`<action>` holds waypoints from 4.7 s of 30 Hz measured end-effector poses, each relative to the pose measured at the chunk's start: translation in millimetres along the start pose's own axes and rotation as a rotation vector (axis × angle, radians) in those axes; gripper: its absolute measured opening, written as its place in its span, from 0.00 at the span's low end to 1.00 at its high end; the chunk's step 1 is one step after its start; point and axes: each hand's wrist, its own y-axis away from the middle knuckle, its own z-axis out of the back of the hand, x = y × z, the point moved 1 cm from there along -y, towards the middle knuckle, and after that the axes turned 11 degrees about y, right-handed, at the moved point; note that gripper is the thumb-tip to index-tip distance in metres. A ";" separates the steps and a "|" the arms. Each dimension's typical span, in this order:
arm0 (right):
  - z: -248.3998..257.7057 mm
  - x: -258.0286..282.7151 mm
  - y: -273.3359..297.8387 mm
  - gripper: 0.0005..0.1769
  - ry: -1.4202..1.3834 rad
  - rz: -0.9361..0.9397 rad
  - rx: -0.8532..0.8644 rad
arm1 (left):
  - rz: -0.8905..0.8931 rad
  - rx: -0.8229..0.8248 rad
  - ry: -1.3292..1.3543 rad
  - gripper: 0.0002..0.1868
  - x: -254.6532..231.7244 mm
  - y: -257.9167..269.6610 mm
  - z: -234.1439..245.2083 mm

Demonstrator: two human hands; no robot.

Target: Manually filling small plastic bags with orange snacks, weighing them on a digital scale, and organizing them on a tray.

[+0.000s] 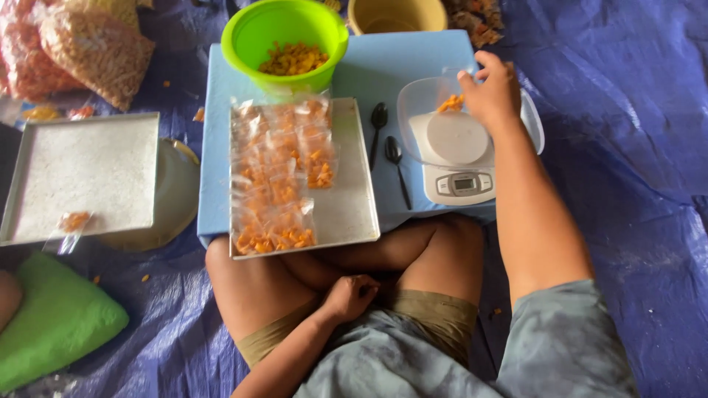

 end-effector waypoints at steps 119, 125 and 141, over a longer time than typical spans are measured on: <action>26.7 216.9 204.7 0.16 -0.332 0.251 0.263 | 0.121 -1.445 0.378 0.09 121.6 163.9 322.4; 40.6 202.2 220.9 0.09 -0.460 0.303 0.099 | 0.218 -1.269 0.282 0.23 95.7 178.4 386.7; 65.5 163.9 234.0 0.07 -0.468 0.193 -0.042 | 0.170 -1.247 0.013 0.13 103.4 150.1 433.1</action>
